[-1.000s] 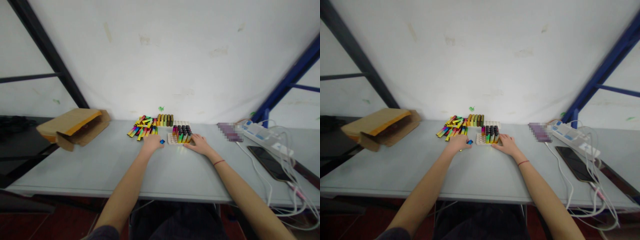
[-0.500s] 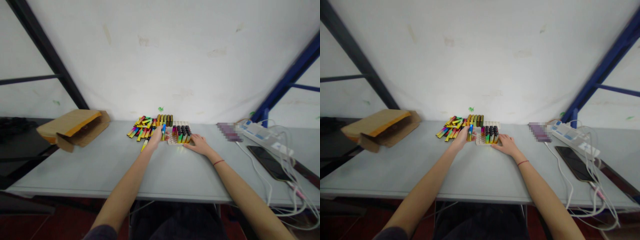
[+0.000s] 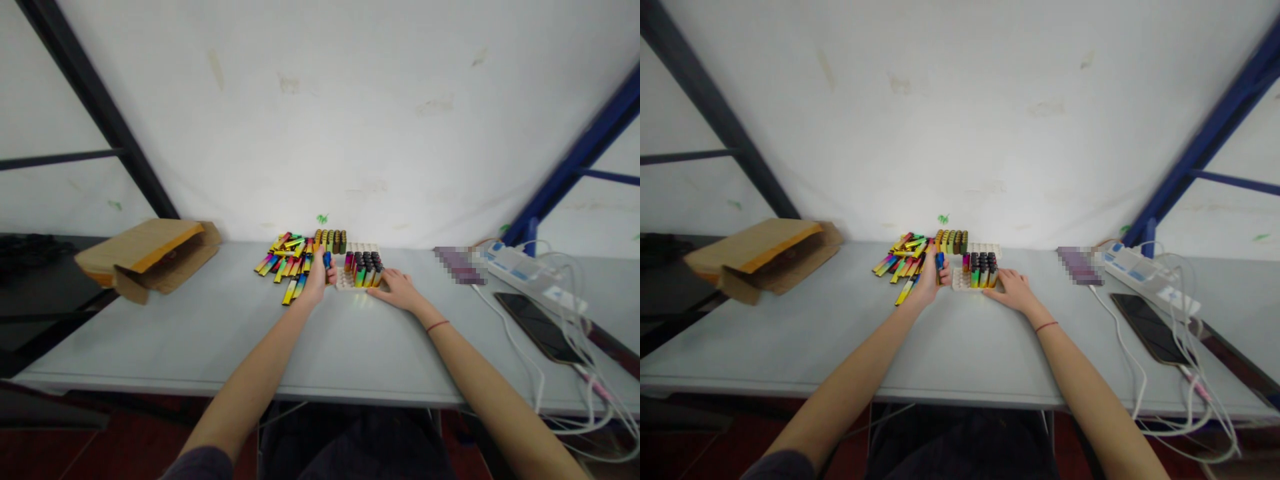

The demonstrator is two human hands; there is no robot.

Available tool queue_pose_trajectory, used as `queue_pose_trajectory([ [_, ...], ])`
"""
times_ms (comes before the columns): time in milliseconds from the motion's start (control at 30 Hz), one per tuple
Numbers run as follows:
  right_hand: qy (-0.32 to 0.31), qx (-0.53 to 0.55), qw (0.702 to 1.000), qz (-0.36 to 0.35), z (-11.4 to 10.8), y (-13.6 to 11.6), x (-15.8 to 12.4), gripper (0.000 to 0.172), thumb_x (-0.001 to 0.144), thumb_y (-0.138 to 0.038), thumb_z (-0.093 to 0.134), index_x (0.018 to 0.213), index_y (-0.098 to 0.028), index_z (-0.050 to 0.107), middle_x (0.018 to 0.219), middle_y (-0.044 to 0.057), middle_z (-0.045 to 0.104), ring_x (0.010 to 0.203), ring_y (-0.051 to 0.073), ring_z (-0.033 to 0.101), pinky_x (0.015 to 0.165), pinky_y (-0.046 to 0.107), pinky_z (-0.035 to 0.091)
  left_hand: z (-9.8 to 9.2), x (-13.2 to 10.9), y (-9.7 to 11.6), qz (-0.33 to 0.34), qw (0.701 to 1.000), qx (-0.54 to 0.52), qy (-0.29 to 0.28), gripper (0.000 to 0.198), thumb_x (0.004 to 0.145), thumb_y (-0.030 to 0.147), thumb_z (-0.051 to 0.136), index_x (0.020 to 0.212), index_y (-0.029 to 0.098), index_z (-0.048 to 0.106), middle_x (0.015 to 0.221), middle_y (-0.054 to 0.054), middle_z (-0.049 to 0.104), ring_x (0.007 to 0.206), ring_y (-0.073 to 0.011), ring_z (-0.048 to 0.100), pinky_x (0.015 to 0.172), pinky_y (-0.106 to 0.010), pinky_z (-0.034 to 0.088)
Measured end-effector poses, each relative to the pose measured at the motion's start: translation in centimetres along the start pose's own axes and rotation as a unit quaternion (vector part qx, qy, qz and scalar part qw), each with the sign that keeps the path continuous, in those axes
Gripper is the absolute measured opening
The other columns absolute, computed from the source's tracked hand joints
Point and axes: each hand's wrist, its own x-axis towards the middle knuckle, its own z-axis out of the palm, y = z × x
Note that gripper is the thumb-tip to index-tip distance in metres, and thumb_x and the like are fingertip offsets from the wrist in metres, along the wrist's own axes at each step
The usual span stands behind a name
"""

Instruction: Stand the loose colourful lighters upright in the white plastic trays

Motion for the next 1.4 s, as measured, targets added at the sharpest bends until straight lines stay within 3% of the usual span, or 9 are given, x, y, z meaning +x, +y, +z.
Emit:
queue_pose_trajectory([
  [167, -0.004, -0.002, 1.000, 0.002, 0.0, -0.1, 0.0, 0.045, 0.093, -0.062, 0.059, 0.108, -0.020, 0.063, 0.116, 0.015, 0.068, 0.112, 0.035, 0.060, 0.092, 0.047, 0.044, -0.1, 0.0, -0.1, 0.023, 1.000, 0.007, 0.019, 0.064, 0.087, 0.080, 0.045, 0.059, 0.023, 0.036, 0.042, 0.011, 0.018, 0.034, -0.0044, 0.014, 0.036, -0.018, 0.011],
  [300, -0.001, -0.007, 1.000, 0.001, -0.1, -0.2, -0.1, 0.044, 0.094, -0.062, 0.058, 0.108, -0.020, 0.063, 0.117, 0.015, 0.068, 0.112, 0.035, 0.060, 0.093, 0.046, 0.044, 0.0, 0.2, -0.3, 0.052, 0.998, 0.003, 0.030, 0.058, 0.093, 0.073, 0.043, 0.064, 0.023, 0.039, 0.041, 0.010, 0.025, 0.033, -0.0051, 0.016, 0.035, -0.019, 0.012],
  [467, -0.004, -0.009, 1.000, 0.003, -0.2, -0.2, -0.1, 0.043, 0.094, -0.061, 0.058, 0.107, -0.021, 0.064, 0.116, 0.015, 0.069, 0.110, 0.034, 0.060, 0.093, 0.046, 0.044, 0.1, 0.4, -1.3, 0.111, 0.994, 0.008, 0.016, 0.046, 0.095, 0.065, 0.051, 0.080, 0.021, 0.049, 0.053, 0.006, 0.048, 0.037, -0.0064, 0.035, 0.039, -0.018, 0.028],
  [567, -0.005, -0.010, 1.000, 0.001, -0.2, -0.1, 0.0, 0.044, 0.093, -0.063, 0.058, 0.106, -0.021, 0.063, 0.117, 0.015, 0.069, 0.110, 0.034, 0.061, 0.093, 0.046, 0.044, 0.1, 0.4, -1.8, 0.137, 0.990, 0.026, 0.029, 0.046, 0.095, 0.066, 0.050, 0.086, 0.022, 0.052, 0.057, 0.004, 0.052, 0.041, -0.0094, 0.045, 0.042, -0.020, 0.037],
  [800, -0.007, -0.001, 1.000, 0.002, 0.0, 0.0, 0.1, 0.046, 0.093, -0.064, 0.058, 0.105, -0.020, 0.063, 0.117, 0.016, 0.069, 0.112, 0.034, 0.060, 0.093, 0.047, 0.044, 0.2, 0.2, -1.2, 0.066, 0.997, -0.046, 0.014, 0.054, 0.093, 0.073, 0.041, 0.077, 0.022, 0.048, 0.048, 0.009, 0.036, 0.035, -0.0069, 0.029, 0.038, -0.018, 0.027],
  [1000, -0.003, -0.005, 1.000, -0.002, -0.1, 0.0, 0.0, 0.043, 0.093, -0.063, 0.058, 0.104, -0.021, 0.063, 0.116, 0.014, 0.069, 0.111, 0.034, 0.060, 0.092, 0.046, 0.044, -0.2, 0.4, -1.5, 0.019, 1.000, -0.012, 0.008, 0.065, 0.089, 0.080, 0.038, 0.060, 0.022, 0.038, 0.043, 0.007, 0.030, 0.034, -0.0055, 0.024, 0.035, -0.019, 0.020],
  [1167, -0.004, -0.007, 1.000, 0.001, -0.1, 0.0, 0.0, 0.045, 0.093, -0.064, 0.058, 0.104, -0.021, 0.063, 0.114, 0.015, 0.068, 0.110, 0.034, 0.060, 0.092, 0.046, 0.045, -0.2, 0.6, -1.8, 0.018, 0.999, 0.027, 0.025, 0.058, 0.093, 0.067, 0.042, 0.057, 0.023, 0.033, 0.041, 0.008, 0.024, 0.033, -0.0050, 0.017, 0.035, -0.020, 0.012],
  [1400, -0.002, -0.008, 1.000, 0.003, 0.1, 0.1, 0.0, 0.045, 0.093, -0.063, 0.058, 0.105, -0.020, 0.063, 0.115, 0.015, 0.068, 0.110, 0.034, 0.060, 0.093, 0.047, 0.044, 0.3, 0.3, -1.7, 0.042, 0.997, 0.022, 0.064, 0.053, 0.097, 0.050, 0.035, 0.052, 0.023, 0.030, 0.041, 0.007, 0.022, 0.034, -0.0061, 0.014, 0.036, -0.019, 0.010],
])
